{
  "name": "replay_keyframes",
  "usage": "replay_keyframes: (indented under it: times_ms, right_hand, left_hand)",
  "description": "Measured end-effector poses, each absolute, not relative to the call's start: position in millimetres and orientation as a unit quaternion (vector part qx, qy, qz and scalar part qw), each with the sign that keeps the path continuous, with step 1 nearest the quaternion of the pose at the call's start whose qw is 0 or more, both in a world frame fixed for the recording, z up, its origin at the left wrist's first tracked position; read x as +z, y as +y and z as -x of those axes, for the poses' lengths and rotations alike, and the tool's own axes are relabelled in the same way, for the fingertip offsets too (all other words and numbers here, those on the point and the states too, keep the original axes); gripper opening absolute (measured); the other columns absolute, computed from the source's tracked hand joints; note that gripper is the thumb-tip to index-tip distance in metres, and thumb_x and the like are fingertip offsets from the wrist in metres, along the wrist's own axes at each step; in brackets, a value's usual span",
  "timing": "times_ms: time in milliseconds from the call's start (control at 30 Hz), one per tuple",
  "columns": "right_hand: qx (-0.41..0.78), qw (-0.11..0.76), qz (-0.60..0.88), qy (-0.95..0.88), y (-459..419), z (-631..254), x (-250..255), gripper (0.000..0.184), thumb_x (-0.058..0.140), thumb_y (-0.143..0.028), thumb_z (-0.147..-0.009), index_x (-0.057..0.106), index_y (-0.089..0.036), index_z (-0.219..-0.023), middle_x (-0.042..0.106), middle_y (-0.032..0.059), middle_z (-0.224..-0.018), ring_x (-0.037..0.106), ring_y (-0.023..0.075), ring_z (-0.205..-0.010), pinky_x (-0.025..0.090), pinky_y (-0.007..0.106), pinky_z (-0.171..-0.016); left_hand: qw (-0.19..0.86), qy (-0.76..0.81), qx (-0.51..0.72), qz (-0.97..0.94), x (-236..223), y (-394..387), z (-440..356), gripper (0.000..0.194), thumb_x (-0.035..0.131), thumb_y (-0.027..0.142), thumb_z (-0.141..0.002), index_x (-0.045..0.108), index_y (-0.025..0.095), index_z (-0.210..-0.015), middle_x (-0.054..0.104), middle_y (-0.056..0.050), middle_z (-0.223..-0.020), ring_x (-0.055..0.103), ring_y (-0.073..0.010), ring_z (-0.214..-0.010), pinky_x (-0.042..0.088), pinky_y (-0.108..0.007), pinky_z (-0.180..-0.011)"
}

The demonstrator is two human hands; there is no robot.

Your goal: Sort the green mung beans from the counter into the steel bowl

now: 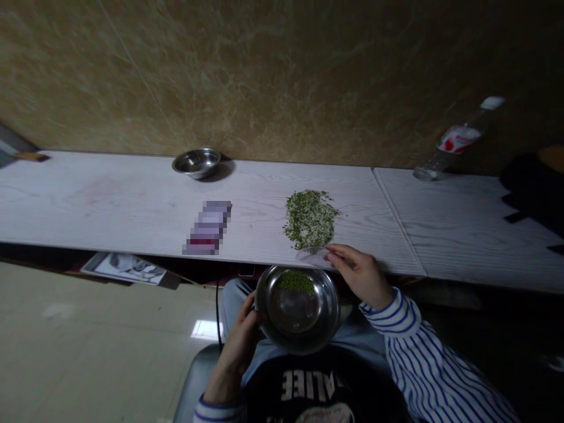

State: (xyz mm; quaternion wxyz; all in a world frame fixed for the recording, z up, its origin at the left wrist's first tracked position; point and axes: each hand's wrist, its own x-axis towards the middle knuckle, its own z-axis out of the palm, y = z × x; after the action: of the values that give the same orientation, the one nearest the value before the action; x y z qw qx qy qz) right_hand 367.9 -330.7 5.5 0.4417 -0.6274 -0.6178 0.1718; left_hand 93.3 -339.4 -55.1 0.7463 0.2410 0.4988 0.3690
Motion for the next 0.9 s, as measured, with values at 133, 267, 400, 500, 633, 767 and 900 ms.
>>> replay_keyframes:
  times_ms: [133, 267, 400, 500, 633, 767, 900]
  right_hand:
    - [0.182, 0.482, 0.655, -0.553, -342.4, -387.6, 0.7, 0.029, 0.062, -0.038, -0.092, 0.076, -0.019, -0.110, 0.081, 0.0093, -0.090, 0.077, 0.0219, -0.077, 0.065, 0.035, -0.074]
    - [0.182, 0.515, 0.670, -0.502, -353.4, -405.7, 0.2, 0.039, 0.068, -0.050, -0.087, 0.077, -0.017, -0.106, 0.080, 0.0110, -0.087, 0.076, 0.0227, -0.072, 0.065, 0.036, -0.068]
    - [0.194, 0.537, 0.674, -0.469, -360.7, -416.6, -0.8, 0.046, 0.071, -0.056, -0.082, 0.076, -0.016, -0.106, 0.080, 0.0121, -0.087, 0.076, 0.0230, -0.071, 0.064, 0.036, -0.068]
    - [0.204, 0.545, 0.676, -0.451, -361.0, -419.3, -0.8, 0.048, 0.073, -0.058, -0.079, 0.076, -0.017, -0.104, 0.080, 0.0120, -0.085, 0.075, 0.0226, -0.069, 0.064, 0.036, -0.066]
    - [0.226, 0.559, 0.667, -0.439, -355.9, -420.3, 0.5, 0.049, 0.076, -0.058, -0.076, 0.075, -0.017, -0.102, 0.080, 0.0118, -0.084, 0.075, 0.0224, -0.069, 0.063, 0.036, -0.067]
    - [0.265, 0.560, 0.657, -0.430, -346.9, -419.5, 1.0, 0.046, 0.078, -0.054, -0.075, 0.074, -0.018, -0.103, 0.080, 0.0106, -0.085, 0.075, 0.0227, -0.068, 0.063, 0.036, -0.066]
    - [0.272, 0.541, 0.659, -0.446, -332.5, -415.2, 0.6, 0.042, 0.075, -0.051, -0.076, 0.075, -0.020, -0.104, 0.080, 0.0105, -0.087, 0.076, 0.0244, -0.076, 0.062, 0.037, -0.069]
  left_hand:
    - [0.734, 0.514, 0.381, -0.227, -55.8, -343.1, -99.4, 0.062, 0.069, 0.024, -0.066, 0.061, 0.023, -0.128, 0.070, -0.002, -0.090, 0.061, -0.0211, -0.076, 0.048, -0.029, -0.061]
    - [0.728, 0.524, 0.374, -0.236, -55.3, -343.5, -106.4, 0.066, 0.069, 0.025, -0.065, 0.059, 0.023, -0.130, 0.070, -0.002, -0.090, 0.061, -0.0215, -0.077, 0.048, -0.030, -0.060]
    - [0.729, 0.523, 0.362, -0.255, -55.8, -340.5, -110.3, 0.067, 0.069, 0.028, -0.067, 0.059, 0.022, -0.133, 0.071, -0.004, -0.095, 0.061, -0.0220, -0.080, 0.047, -0.029, -0.060]
    - [0.730, 0.520, 0.358, -0.262, -58.8, -337.2, -111.5, 0.067, 0.070, 0.029, -0.068, 0.059, 0.022, -0.134, 0.070, -0.005, -0.098, 0.062, -0.0239, -0.086, 0.048, -0.030, -0.062]
    - [0.731, 0.513, 0.359, -0.271, -63.1, -332.1, -113.4, 0.069, 0.070, 0.031, -0.068, 0.059, 0.022, -0.135, 0.072, -0.008, -0.108, 0.063, -0.0246, -0.087, 0.047, -0.030, -0.062]
    - [0.735, 0.510, 0.354, -0.270, -65.2, -325.9, -115.6, 0.070, 0.069, 0.031, -0.067, 0.059, 0.021, -0.136, 0.074, -0.008, -0.107, 0.064, -0.0232, -0.080, 0.044, -0.028, -0.060]
    - [0.730, 0.524, 0.351, -0.261, -62.8, -319.4, -117.2, 0.070, 0.071, 0.030, -0.068, 0.059, 0.021, -0.136, 0.075, -0.009, -0.109, 0.067, -0.0264, -0.088, 0.046, -0.029, -0.062]
